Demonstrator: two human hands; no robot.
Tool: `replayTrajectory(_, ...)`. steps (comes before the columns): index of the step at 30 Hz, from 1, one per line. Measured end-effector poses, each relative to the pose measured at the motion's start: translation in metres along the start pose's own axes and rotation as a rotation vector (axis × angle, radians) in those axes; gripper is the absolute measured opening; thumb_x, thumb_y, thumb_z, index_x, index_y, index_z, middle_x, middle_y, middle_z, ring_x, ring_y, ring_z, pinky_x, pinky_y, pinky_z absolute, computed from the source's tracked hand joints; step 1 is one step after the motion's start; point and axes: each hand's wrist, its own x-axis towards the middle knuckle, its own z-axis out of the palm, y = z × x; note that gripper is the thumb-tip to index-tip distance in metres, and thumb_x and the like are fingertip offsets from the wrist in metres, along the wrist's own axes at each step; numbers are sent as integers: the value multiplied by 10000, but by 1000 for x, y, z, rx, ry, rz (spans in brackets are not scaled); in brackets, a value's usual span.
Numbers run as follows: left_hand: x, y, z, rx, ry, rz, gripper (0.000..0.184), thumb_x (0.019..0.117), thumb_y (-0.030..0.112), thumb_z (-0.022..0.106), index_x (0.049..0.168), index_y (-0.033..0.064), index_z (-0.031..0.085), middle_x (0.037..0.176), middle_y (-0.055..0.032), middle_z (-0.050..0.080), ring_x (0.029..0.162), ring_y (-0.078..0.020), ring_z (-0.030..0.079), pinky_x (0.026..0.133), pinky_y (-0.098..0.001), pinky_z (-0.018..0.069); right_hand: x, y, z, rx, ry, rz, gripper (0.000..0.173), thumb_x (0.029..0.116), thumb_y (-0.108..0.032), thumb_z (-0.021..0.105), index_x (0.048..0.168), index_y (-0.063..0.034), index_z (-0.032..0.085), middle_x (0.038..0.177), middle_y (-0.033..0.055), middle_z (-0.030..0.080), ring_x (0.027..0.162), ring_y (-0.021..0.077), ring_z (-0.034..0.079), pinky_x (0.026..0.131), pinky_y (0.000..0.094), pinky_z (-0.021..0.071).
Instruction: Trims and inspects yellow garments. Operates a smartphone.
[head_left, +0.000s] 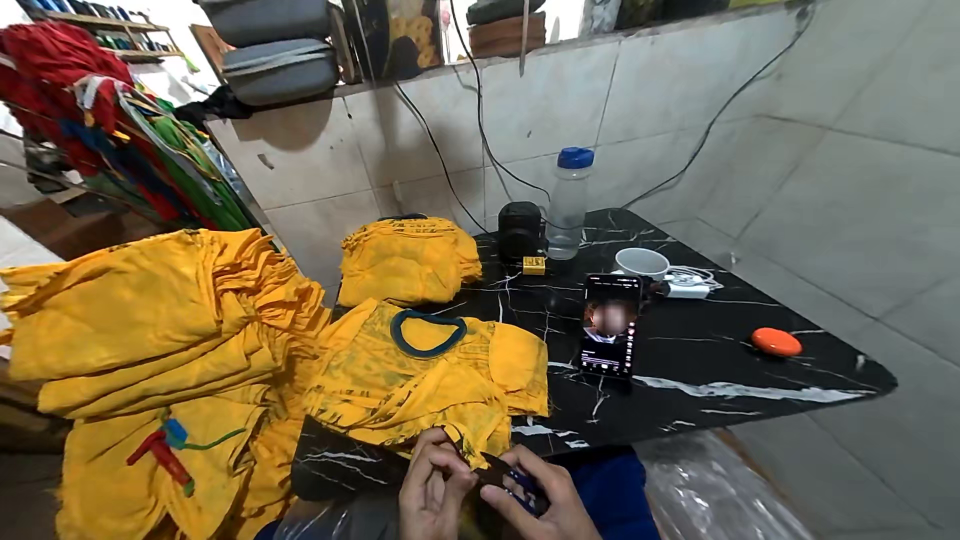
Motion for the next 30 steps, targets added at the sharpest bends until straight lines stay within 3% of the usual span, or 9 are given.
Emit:
replayTrajectory(3, 1, 0, -1, -26, 3, -10, 86, 994, 272, 672, 992, 186, 671, 1228, 37, 590, 1008, -7, 611, 814, -168, 555, 0, 3, 0, 34, -21, 14, 280, 939, -243, 765, 1048, -1, 678, 752, 43, 644, 612, 55, 563, 557, 209, 480)
replayTrajectory(6, 1, 1, 0, -32, 7, -12, 71, 985, 247, 685, 993, 177, 680, 1249, 30, 586, 1039, -17, 610, 839, -174, 558, -1, 9, 1, 154, 21, 45, 213, 930, -228, 767, 955, -40, 669, 727, -6, 614, 613, 30, 547, 557, 203, 466)
replayTrajectory(8, 1, 5, 1, 34, -20, -2, 46, 956, 224, 726, 977, 184, 716, 1269, 38, 599, 1079, -6, 618, 862, -167, 566, 1, 11, 1, 268, 85, 85, 150, 970, -201, 697, 910, -66, 667, 710, -56, 602, 601, -3, 536, 552, 181, 459)
replayTrajectory(11, -5, 2, 3, 194, -105, 70, 31, 920, 136, 758, 920, 118, 732, 1296, -68, 595, 1193, -59, 610, 954, -200, 570, 3, 5, -1, 332, 59, 155, 221, 1052, -228, 570, 980, -65, 702, 782, -73, 684, 680, -19, 605, 634, 183, 513)
replayTrajectory(14, -7, 1, 7, 387, -185, 177, 76, 898, 84, 757, 855, 35, 717, 1280, -177, 605, 1280, -109, 569, 1076, -217, 493, 7, 2, 2, 282, 58, 206, 196, 990, -244, 675, 898, -72, 699, 779, -59, 655, 703, -3, 603, 665, 199, 518)
replayTrajectory(17, -7, 4, 7, 448, -245, 200, 151, 872, 148, 814, 899, 32, 721, 1274, -206, 594, 1256, -114, 576, 1058, -190, 489, 7, -1, 2, 296, 99, 219, 122, 939, -156, 731, 869, -71, 680, 743, -52, 638, 632, 4, 574, 599, 189, 498)
replayTrajectory(21, -10, 3, 5, 428, -225, 198, 235, 896, 123, 765, 1102, 34, 696, 1251, -168, 622, 1213, -129, 606, 1014, -223, 534, 1, -1, 3, 229, 135, 223, 81, 915, -104, 724, 886, -68, 657, 719, -54, 626, 590, 0, 563, 552, 180, 488)
replayTrajectory(25, -8, 3, 11, 307, -66, 131, 239, 913, 25, 723, 1143, -15, 673, 1165, -120, 691, 1055, -129, 713, 878, -282, 643, -2, 2, 4, 190, 104, 188, 138, 968, -152, 691, 884, -56, 639, 720, -29, 612, 609, 23, 570, 575, 194, 495)
replayTrajectory(30, -2, 6, 18, 302, -12, 90, 226, 896, -25, 732, 1111, -69, 680, 1101, -114, 743, 949, -134, 752, 845, -286, 653, -6, -5, 3, 180, 44, 190, 106, 987, -104, 650, 928, -17, 655, 768, 8, 654, 665, 53, 622, 632, 222, 537)
